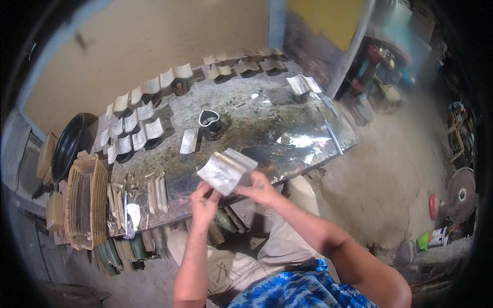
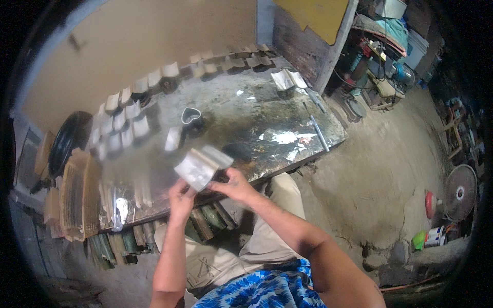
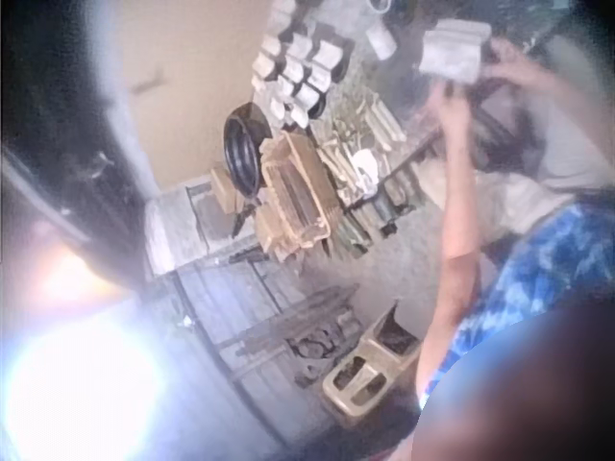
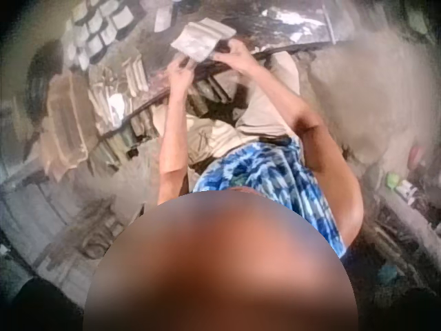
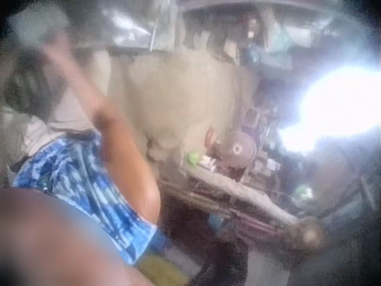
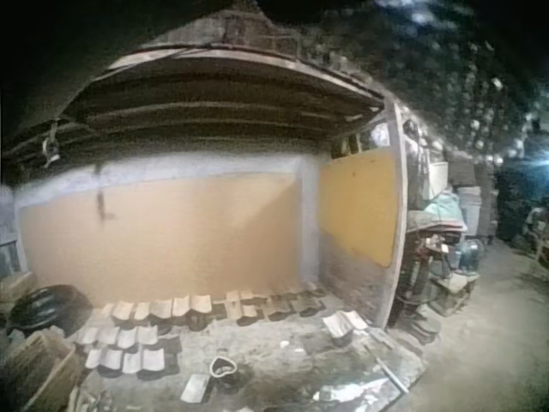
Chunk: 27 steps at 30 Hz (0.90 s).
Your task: The person assembles small decorative tiles by inserting flat pieces into curved molds, pressing them together, and arranging the finished units on the table. The person handles multiple tiles one at a time, turning them over and placing them in rows.
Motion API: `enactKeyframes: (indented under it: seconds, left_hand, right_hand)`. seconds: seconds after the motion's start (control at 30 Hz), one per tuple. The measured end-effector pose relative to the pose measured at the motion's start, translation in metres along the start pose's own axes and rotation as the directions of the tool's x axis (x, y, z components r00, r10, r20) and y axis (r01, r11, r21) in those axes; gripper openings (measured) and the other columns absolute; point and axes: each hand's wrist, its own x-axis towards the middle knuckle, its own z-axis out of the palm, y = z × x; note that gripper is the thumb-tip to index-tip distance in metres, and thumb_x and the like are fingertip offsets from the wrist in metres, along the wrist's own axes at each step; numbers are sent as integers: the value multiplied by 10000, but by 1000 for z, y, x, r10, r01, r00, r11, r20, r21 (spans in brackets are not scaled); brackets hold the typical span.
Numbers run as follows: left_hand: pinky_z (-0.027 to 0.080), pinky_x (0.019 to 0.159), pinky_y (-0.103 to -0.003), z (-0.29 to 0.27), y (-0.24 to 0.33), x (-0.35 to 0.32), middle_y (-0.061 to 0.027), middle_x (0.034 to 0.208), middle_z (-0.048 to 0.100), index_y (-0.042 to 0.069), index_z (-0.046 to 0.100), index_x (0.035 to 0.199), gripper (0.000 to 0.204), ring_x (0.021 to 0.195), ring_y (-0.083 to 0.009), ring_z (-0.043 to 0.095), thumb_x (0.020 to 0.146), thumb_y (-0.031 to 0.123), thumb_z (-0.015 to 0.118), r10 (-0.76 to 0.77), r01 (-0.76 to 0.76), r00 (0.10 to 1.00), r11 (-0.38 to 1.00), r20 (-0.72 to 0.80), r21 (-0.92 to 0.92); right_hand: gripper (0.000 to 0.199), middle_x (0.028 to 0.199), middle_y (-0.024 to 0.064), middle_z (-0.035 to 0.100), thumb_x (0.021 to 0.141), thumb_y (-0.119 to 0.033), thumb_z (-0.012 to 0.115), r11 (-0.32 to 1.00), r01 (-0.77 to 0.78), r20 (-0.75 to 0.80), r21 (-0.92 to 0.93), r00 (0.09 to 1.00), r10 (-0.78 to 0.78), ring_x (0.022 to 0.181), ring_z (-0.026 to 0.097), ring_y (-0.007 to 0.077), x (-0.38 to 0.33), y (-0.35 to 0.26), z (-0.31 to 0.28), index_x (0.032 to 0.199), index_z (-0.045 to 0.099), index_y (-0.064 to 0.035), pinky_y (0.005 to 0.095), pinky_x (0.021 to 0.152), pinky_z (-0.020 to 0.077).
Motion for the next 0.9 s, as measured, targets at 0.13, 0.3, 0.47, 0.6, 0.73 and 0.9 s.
enactKeyframes:
  seconds: [0.13,0.3,0.47,0.6,0.73,0.9]
  left_hand:
    - [478,880,-314,14,37,7,-122,983,684,-17,720,931,154,985,-215,639,858,119,734,83,-82,997,994,-1,67]
    - [473,901,-299,30,79,20,-116,1120,670,2,713,1067,213,1035,-170,621,907,143,715,62,-58,998,986,17,-159]
    - [488,815,-259,36,98,30,-72,1061,686,-15,685,1132,274,908,-109,615,919,156,708,89,-83,996,981,26,-173]
    - [491,798,-255,39,102,34,-55,1003,696,-23,678,1143,301,891,-96,608,916,171,715,71,-68,997,984,10,-162]
    - [490,873,-286,38,105,37,-90,1083,690,-21,669,1169,344,978,-139,624,908,196,725,50,-43,998,984,38,-170]
    - [493,875,-292,38,105,37,-96,1091,686,-25,654,1188,376,987,-145,624,905,209,730,46,-40,999,982,27,-186]
  right_hand:
    - [397,1130,57,663,898,-179,735,994,35,-37,104,999,-31,1027,612,127,6,-30,-6,1223,603,7,291,933,496]
    - [372,1077,64,664,966,-352,646,911,-54,-29,410,997,72,960,646,149,18,-55,-15,1146,629,-27,320,861,532]
    - [480,1041,83,670,963,-481,598,880,-61,-12,471,997,75,938,664,178,26,-66,-19,1102,627,-23,353,820,548]
    - [503,1019,78,679,954,-519,591,879,-49,-60,474,994,87,913,664,168,29,-68,-18,1090,611,-35,345,793,538]
    - [522,1146,91,649,1002,-515,487,869,-96,-5,486,994,112,1034,636,199,31,-68,-20,1242,548,-55,407,932,504]
    - [546,1139,92,653,1006,-527,467,876,-101,-5,472,993,117,1026,637,198,30,-73,-18,1265,543,-53,418,918,506]
